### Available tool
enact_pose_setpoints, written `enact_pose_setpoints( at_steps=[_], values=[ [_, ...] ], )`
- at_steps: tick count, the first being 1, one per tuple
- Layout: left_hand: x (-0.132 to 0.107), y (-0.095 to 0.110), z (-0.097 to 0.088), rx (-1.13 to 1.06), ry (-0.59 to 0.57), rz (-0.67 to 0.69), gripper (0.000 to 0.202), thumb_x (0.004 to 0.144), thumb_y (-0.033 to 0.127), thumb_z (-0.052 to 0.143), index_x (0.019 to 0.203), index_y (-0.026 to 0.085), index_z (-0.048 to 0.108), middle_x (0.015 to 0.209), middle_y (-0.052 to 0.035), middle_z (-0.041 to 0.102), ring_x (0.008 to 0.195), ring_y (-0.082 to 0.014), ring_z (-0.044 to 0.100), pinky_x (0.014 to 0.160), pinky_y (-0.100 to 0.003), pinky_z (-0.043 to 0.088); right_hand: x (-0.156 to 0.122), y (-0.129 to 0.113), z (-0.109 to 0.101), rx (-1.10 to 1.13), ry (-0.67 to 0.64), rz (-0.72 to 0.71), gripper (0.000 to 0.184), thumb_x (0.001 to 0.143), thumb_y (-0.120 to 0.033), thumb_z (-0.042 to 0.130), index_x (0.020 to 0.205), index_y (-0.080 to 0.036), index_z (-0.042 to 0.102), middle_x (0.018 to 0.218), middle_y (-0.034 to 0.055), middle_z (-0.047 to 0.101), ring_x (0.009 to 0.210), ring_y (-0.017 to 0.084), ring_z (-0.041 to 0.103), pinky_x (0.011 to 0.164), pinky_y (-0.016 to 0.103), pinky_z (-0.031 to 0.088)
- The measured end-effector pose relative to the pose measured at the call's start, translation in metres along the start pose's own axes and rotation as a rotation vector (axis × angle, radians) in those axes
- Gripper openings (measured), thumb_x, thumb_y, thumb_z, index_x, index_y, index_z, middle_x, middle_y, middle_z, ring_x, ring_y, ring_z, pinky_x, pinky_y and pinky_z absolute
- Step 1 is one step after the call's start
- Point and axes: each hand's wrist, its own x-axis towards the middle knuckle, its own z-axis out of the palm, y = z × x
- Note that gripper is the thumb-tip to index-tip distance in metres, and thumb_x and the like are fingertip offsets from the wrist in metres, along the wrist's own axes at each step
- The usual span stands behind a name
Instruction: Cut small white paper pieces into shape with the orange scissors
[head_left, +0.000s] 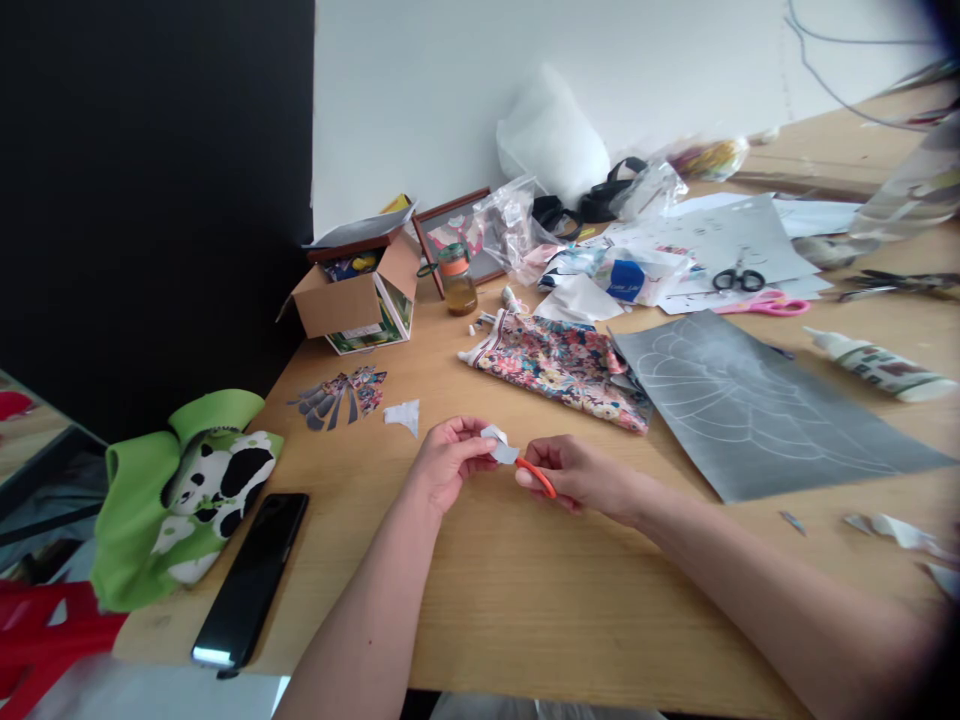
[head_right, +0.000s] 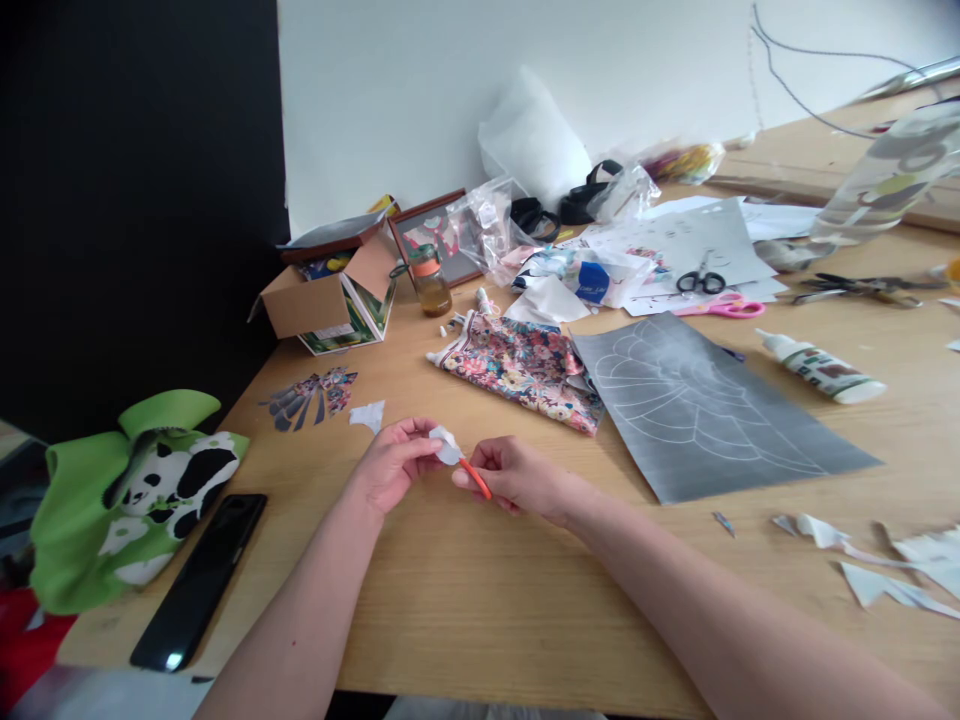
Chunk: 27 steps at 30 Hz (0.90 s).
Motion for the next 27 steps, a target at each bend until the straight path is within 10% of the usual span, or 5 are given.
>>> enact_pose_setpoints(
  at_steps=[27],
  values=[
    [-0.0026, 0.0039, 0.0016, 0.016, 0.014, 0.016, 0.040, 0.046, 0.016, 0.084, 0.080, 0.011, 0.062, 0.070, -0.0047, 0.070, 0.057, -0.0135, 0.064, 0.055, -0.024, 0.052, -0.0037, -0.0084, 0.0007, -0.005, -0.027, 0.035, 0.051, 0.068, -0.062, 0.073, 0.072, -0.018, 0.049, 0.061, -0.0037, 0.051, 0.047, 0.006, 0.040, 0.041, 0.018, 0.032]
  ],
)
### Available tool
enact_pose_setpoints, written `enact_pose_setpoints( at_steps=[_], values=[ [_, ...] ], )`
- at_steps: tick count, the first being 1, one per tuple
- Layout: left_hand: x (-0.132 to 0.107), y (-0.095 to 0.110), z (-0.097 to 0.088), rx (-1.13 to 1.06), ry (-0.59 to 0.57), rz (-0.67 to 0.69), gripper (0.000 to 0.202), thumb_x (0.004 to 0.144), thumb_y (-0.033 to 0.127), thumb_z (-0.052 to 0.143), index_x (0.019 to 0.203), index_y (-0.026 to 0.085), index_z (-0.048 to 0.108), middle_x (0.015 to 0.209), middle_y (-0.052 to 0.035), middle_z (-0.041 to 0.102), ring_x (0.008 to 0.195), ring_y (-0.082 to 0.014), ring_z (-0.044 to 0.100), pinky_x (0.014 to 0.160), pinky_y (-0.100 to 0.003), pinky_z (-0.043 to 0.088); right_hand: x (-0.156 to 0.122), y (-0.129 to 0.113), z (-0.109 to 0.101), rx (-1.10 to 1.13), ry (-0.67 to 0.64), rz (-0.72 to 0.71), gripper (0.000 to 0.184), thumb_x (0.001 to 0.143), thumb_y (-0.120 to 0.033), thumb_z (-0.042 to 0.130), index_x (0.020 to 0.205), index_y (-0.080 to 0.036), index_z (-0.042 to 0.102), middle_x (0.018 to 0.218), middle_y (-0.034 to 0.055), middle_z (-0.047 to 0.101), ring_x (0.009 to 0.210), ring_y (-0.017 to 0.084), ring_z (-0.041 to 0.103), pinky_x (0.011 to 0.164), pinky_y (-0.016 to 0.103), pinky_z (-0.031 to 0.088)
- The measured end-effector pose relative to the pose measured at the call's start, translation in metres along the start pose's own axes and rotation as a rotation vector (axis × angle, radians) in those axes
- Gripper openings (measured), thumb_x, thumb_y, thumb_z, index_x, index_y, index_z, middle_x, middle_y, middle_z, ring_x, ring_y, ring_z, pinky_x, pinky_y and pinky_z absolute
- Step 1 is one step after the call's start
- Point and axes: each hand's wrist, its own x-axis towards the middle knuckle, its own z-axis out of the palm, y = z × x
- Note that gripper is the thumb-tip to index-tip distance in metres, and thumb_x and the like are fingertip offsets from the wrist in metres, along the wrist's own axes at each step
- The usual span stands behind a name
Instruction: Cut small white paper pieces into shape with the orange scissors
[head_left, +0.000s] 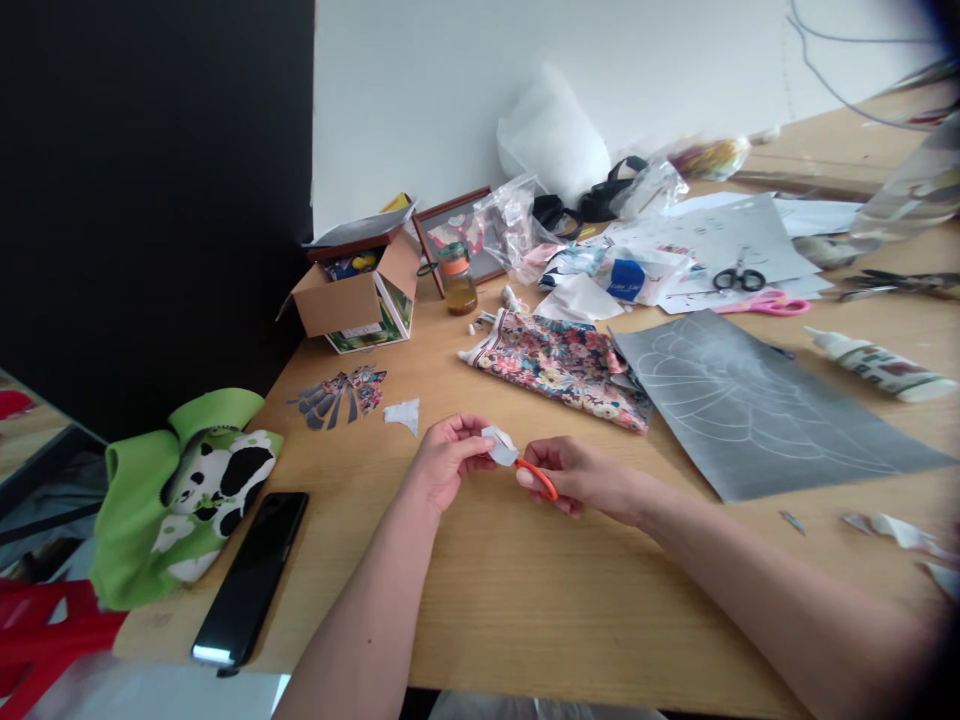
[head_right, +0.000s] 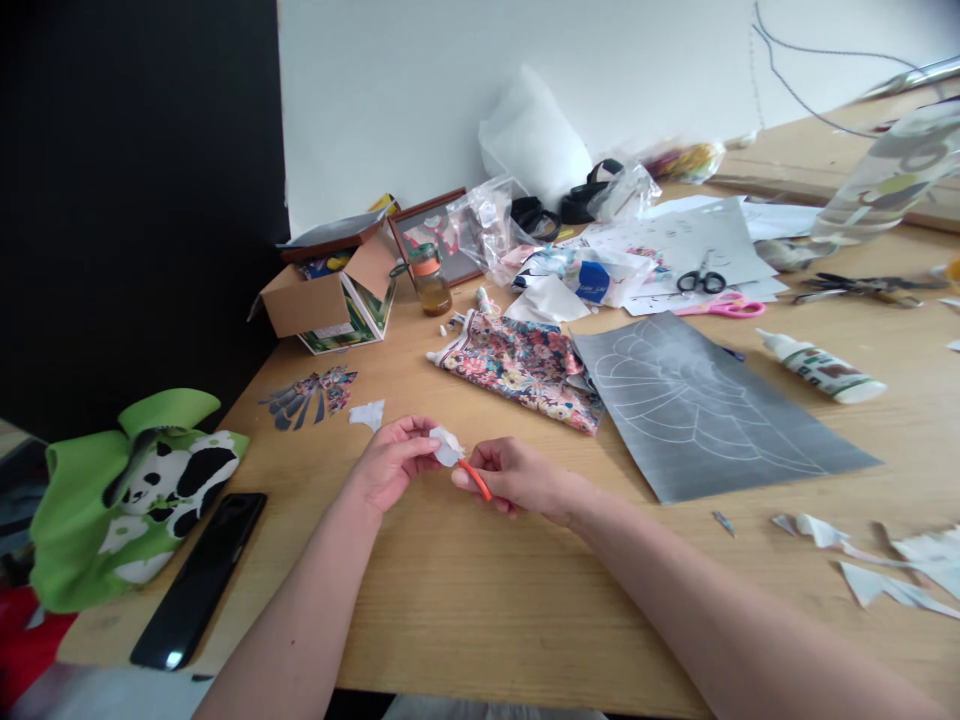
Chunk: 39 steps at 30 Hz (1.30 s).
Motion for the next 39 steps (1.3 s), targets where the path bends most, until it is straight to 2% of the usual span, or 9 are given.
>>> enact_pose_setpoints(
  at_steps=[29, 39],
  values=[
    [-0.0026, 0.0003, 0.0026, 0.041, 0.042, 0.078, 0.038, 0.048, 0.018, 0.083, 0.079, 0.011, 0.061, 0.070, -0.0059, 0.070, 0.061, -0.0156, 0.065, 0.058, -0.028, 0.055, 0.0012, 0.0039, -0.0005, 0.036, 0.009, -0.028, 0.050, 0.070, -0.063, 0.070, 0.068, -0.017, 0.051, 0.060, -0.0017, 0.054, 0.044, 0.006, 0.038, 0.039, 0.019, 0.029],
    [-0.0020, -0.0002, 0.0033, 0.035, 0.046, 0.085, 0.039, 0.047, 0.018, 0.084, 0.077, 0.012, 0.060, 0.069, -0.0050, 0.070, 0.060, -0.0151, 0.064, 0.059, -0.029, 0.055, 0.0014, 0.0013, 0.0013, 0.031, 0.018, -0.034, 0.048, 0.068, -0.060, 0.072, 0.067, -0.018, 0.049, 0.056, -0.0040, 0.052, 0.042, 0.005, 0.037, 0.037, 0.018, 0.028]
  ],
)
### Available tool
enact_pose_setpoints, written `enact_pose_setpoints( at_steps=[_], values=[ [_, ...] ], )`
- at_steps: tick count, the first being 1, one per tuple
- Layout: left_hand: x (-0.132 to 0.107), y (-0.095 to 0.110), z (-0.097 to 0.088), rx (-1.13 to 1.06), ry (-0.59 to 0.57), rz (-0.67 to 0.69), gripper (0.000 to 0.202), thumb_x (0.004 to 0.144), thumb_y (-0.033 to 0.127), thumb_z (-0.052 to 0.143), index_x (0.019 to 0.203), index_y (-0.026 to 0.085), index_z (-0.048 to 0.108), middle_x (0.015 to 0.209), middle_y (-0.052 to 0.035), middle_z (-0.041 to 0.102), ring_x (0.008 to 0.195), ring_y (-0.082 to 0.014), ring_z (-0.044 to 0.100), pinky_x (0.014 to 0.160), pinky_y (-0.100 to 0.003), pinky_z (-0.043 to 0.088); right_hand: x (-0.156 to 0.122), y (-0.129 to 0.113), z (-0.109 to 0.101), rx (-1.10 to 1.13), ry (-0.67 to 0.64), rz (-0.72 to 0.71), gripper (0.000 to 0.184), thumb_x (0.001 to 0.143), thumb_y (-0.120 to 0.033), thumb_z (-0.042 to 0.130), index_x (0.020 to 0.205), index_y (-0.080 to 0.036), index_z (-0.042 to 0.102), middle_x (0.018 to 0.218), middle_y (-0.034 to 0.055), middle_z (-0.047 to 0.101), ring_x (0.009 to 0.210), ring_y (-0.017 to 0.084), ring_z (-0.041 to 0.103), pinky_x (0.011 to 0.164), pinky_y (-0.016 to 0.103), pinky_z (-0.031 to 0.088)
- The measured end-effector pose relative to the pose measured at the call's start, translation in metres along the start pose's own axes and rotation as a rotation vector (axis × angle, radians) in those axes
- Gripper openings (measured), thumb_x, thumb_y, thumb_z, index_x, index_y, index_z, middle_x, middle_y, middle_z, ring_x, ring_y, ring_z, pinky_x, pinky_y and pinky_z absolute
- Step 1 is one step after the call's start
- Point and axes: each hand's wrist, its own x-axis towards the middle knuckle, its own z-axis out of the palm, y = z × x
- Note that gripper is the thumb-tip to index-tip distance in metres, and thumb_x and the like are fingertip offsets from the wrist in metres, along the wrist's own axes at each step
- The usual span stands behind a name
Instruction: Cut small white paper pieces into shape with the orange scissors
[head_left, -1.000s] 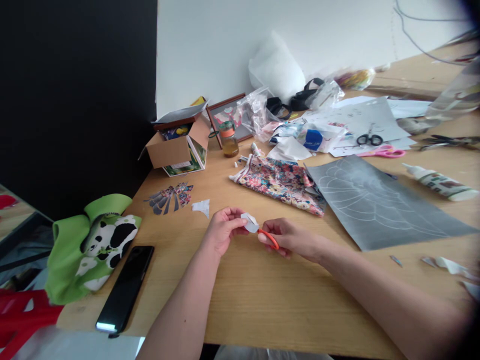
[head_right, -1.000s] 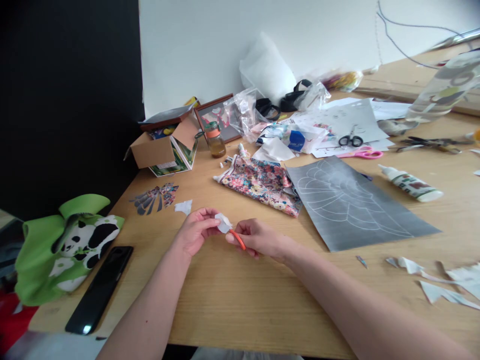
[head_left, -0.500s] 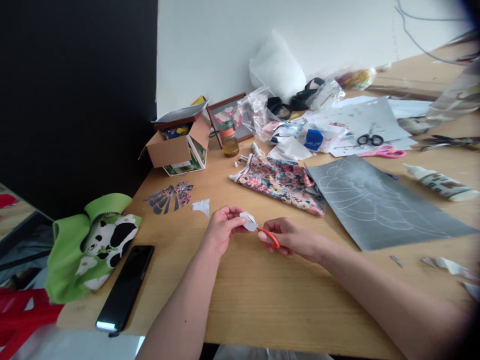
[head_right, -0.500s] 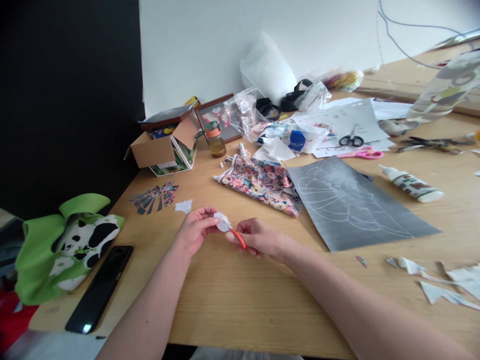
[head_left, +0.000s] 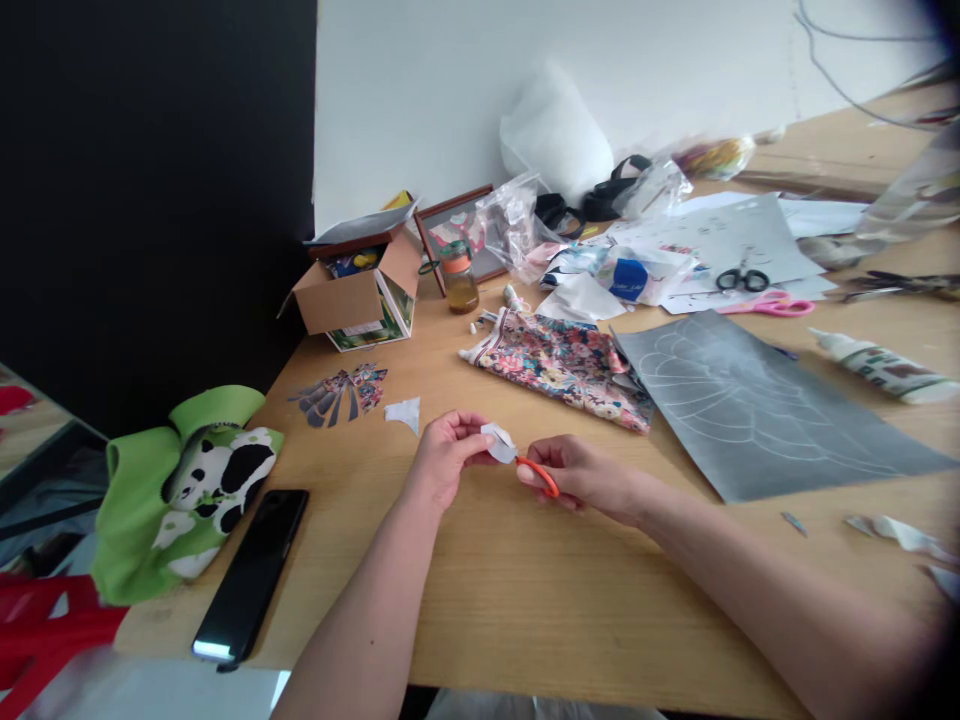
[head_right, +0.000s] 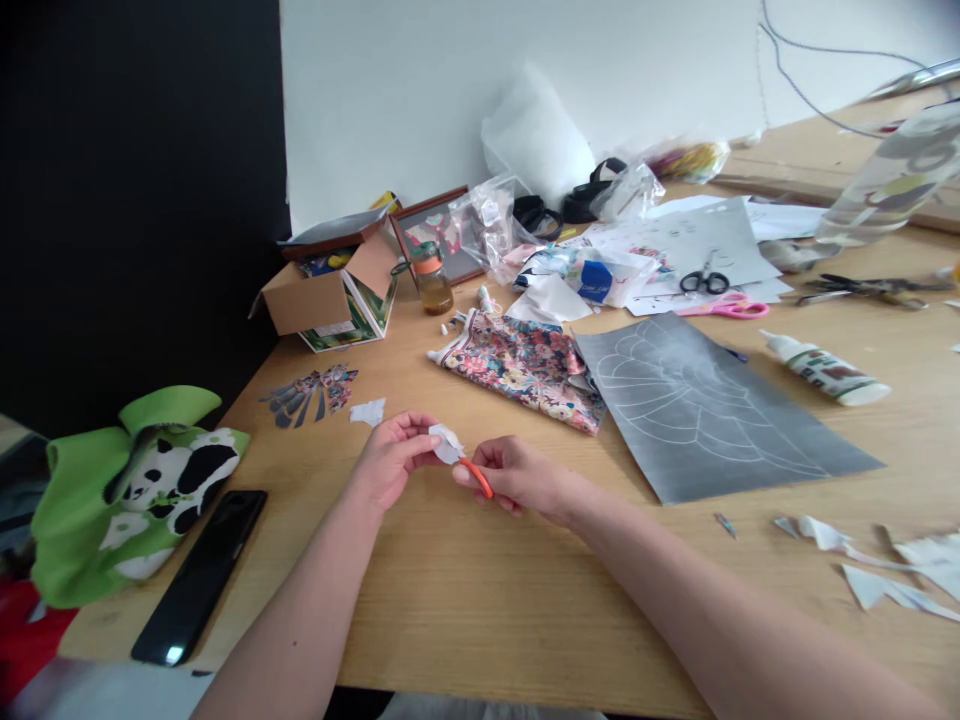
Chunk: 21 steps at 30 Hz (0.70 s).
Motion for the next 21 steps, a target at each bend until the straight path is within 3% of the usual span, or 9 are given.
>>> enact_pose_setpoints(
  at_steps=[21],
  values=[
    [0.0019, -0.0012, -0.0027, -0.023, 0.002, -0.015, 0.038, 0.049, 0.017, 0.083, 0.079, 0.012, 0.060, 0.071, -0.0056, 0.069, 0.062, -0.0160, 0.065, 0.059, -0.029, 0.055, 0.0005, 0.0042, -0.0013, -0.038, 0.007, 0.003, 0.049, 0.068, -0.062, 0.072, 0.069, -0.018, 0.050, 0.057, -0.0048, 0.050, 0.043, 0.006, 0.037, 0.038, 0.020, 0.028]
  ],
)
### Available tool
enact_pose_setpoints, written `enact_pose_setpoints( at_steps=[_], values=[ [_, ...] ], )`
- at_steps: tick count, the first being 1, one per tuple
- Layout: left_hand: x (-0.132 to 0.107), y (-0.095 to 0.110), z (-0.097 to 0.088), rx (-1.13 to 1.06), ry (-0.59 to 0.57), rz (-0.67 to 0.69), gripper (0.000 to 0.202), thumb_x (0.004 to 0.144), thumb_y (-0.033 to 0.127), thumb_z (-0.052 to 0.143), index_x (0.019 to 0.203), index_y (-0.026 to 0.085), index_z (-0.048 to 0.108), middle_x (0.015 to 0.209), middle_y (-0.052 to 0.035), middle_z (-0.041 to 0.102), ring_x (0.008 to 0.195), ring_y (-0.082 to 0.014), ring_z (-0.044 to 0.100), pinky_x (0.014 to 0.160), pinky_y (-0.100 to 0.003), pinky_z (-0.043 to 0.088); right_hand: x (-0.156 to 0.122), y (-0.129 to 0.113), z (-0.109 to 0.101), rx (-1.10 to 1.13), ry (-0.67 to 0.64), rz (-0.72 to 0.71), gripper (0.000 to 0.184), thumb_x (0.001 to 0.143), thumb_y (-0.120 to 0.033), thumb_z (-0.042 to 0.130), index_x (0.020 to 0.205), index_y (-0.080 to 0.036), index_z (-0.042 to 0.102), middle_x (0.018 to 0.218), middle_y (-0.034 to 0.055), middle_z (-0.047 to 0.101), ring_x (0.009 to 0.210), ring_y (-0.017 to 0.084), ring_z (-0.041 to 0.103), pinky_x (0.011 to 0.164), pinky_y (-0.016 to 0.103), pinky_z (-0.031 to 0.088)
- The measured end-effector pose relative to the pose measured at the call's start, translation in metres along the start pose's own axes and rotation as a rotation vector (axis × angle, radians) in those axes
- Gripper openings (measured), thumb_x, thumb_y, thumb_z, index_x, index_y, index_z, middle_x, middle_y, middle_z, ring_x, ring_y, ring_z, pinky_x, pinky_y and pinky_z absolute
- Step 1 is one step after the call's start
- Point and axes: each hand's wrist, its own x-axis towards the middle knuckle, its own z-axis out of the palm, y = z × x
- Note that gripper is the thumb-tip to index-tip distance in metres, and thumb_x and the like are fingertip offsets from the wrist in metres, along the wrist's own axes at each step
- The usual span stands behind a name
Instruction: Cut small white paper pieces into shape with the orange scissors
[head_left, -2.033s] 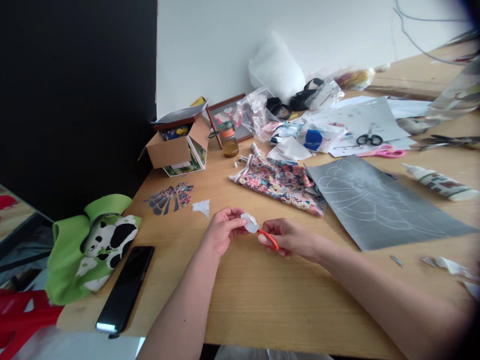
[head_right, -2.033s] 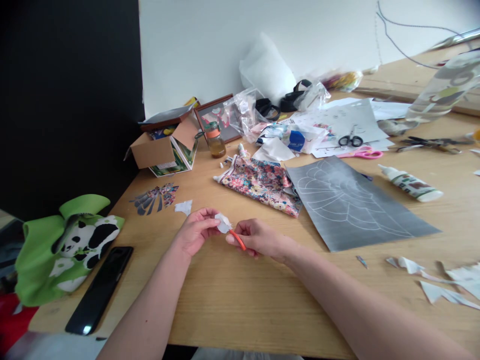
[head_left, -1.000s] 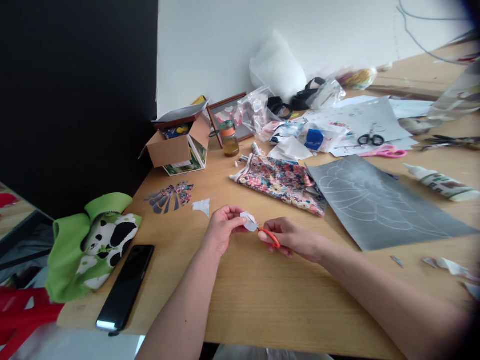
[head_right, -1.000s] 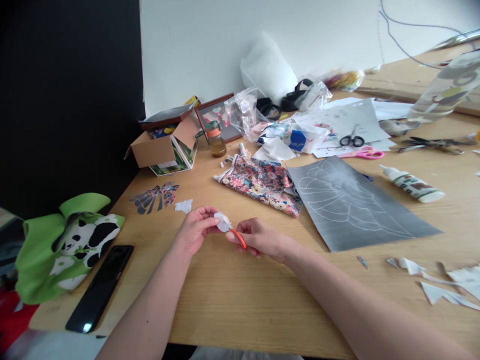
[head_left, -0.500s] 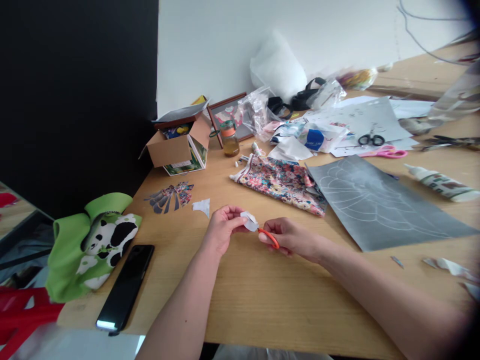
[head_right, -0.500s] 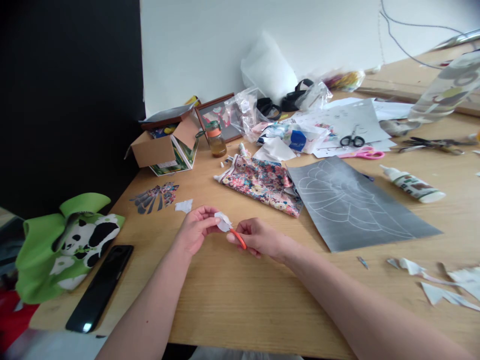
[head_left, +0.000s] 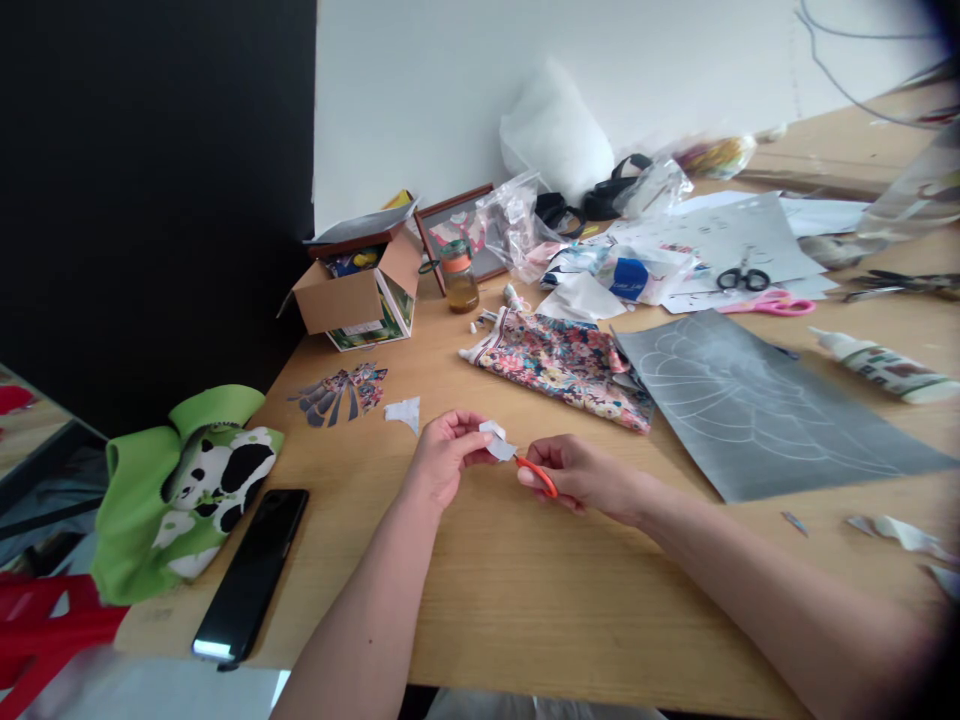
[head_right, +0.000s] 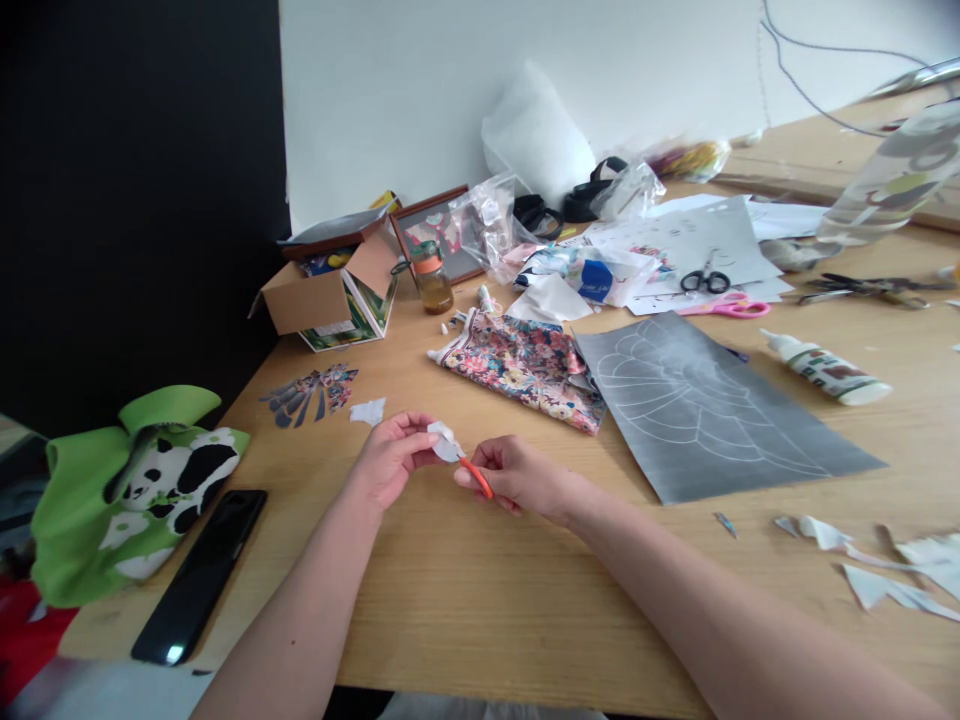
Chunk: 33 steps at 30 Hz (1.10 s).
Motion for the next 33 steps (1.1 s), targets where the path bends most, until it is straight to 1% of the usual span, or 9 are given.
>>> enact_pose_setpoints(
  at_steps=[5, 14, 23, 28, 33],
  values=[
    [-0.0003, 0.0006, 0.0009, -0.018, 0.006, -0.020, 0.038, 0.048, 0.015, 0.083, 0.078, 0.012, 0.060, 0.072, -0.0061, 0.070, 0.062, -0.0160, 0.065, 0.059, -0.029, 0.054, 0.0004, 0.0016, -0.0003, 0.006, -0.002, 0.003, 0.048, 0.070, -0.060, 0.071, 0.070, -0.018, 0.050, 0.059, -0.0040, 0.052, 0.044, 0.006, 0.038, 0.039, 0.019, 0.029],
    [0.0004, -0.0007, 0.0002, -0.041, -0.022, -0.048, 0.038, 0.048, 0.015, 0.083, 0.078, 0.012, 0.061, 0.073, -0.0057, 0.070, 0.064, -0.0163, 0.065, 0.062, -0.030, 0.054, 0.0005, 0.0002, 0.0003, 0.012, -0.010, 0.008, 0.050, 0.068, -0.062, 0.071, 0.070, -0.018, 0.049, 0.060, -0.0041, 0.051, 0.044, 0.006, 0.038, 0.039, 0.019, 0.030],
    [0.0020, -0.0015, 0.0008, -0.084, -0.020, -0.075, 0.037, 0.048, 0.012, 0.083, 0.077, 0.012, 0.060, 0.072, -0.0052, 0.070, 0.063, -0.0148, 0.065, 0.060, -0.026, 0.053, 0.0013, 0.0006, 0.0007, 0.010, 0.002, -0.008, 0.051, 0.068, -0.064, 0.071, 0.068, -0.018, 0.048, 0.057, -0.0051, 0.049, 0.043, 0.006, 0.036, 0.038, 0.019, 0.029],
    [0.0021, -0.0014, -0.0003, -0.087, -0.024, -0.079, 0.035, 0.050, 0.011, 0.082, 0.077, 0.012, 0.060, 0.073, -0.0051, 0.070, 0.064, -0.0151, 0.065, 0.060, -0.027, 0.054, 0.0006, -0.0007, 0.0007, 0.005, 0.007, -0.011, 0.051, 0.068, -0.064, 0.071, 0.068, -0.018, 0.049, 0.057, -0.0054, 0.047, 0.043, 0.006, 0.036, 0.039, 0.020, 0.029],
    [0.0021, -0.0011, -0.0015, -0.074, -0.036, -0.078, 0.035, 0.050, 0.013, 0.081, 0.079, 0.012, 0.061, 0.073, -0.0059, 0.070, 0.063, -0.0158, 0.066, 0.060, -0.028, 0.055, 0.0014, 0.0008, 0.0004, 0.007, 0.002, -0.018, 0.048, 0.071, -0.061, 0.070, 0.069, -0.018, 0.049, 0.057, -0.0055, 0.048, 0.043, 0.006, 0.036, 0.039, 0.020, 0.029]
  ],
)
